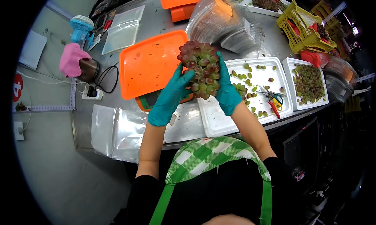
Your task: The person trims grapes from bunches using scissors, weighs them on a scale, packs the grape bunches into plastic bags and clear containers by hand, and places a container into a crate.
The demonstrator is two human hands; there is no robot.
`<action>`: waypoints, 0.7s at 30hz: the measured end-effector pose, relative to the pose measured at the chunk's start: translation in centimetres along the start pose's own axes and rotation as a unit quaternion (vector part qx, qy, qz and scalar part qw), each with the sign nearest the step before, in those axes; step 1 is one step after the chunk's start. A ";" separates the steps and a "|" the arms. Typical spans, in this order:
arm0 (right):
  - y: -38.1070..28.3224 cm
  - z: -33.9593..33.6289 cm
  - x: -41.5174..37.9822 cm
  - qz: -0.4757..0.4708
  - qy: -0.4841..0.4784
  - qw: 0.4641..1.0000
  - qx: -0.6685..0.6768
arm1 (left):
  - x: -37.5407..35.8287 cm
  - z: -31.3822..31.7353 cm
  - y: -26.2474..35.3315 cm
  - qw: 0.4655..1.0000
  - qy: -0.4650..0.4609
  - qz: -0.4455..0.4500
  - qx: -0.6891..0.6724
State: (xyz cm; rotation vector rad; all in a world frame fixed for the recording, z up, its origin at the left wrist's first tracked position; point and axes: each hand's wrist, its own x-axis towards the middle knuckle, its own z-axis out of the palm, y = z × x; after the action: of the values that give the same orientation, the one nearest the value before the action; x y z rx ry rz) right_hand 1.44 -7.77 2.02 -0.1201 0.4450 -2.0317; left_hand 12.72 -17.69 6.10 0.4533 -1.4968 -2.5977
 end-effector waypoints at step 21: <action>2.1 1.0 -1.4 -0.149 -0.110 0.895 -0.407 | -2.1 -0.5 -4.7 0.951 0.187 0.240 -0.059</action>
State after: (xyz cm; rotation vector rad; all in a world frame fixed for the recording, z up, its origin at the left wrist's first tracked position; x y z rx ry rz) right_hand 4.14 -7.69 2.38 -0.9694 1.1648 -1.9585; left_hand 15.11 -15.21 2.21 0.4640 -1.1462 -2.0671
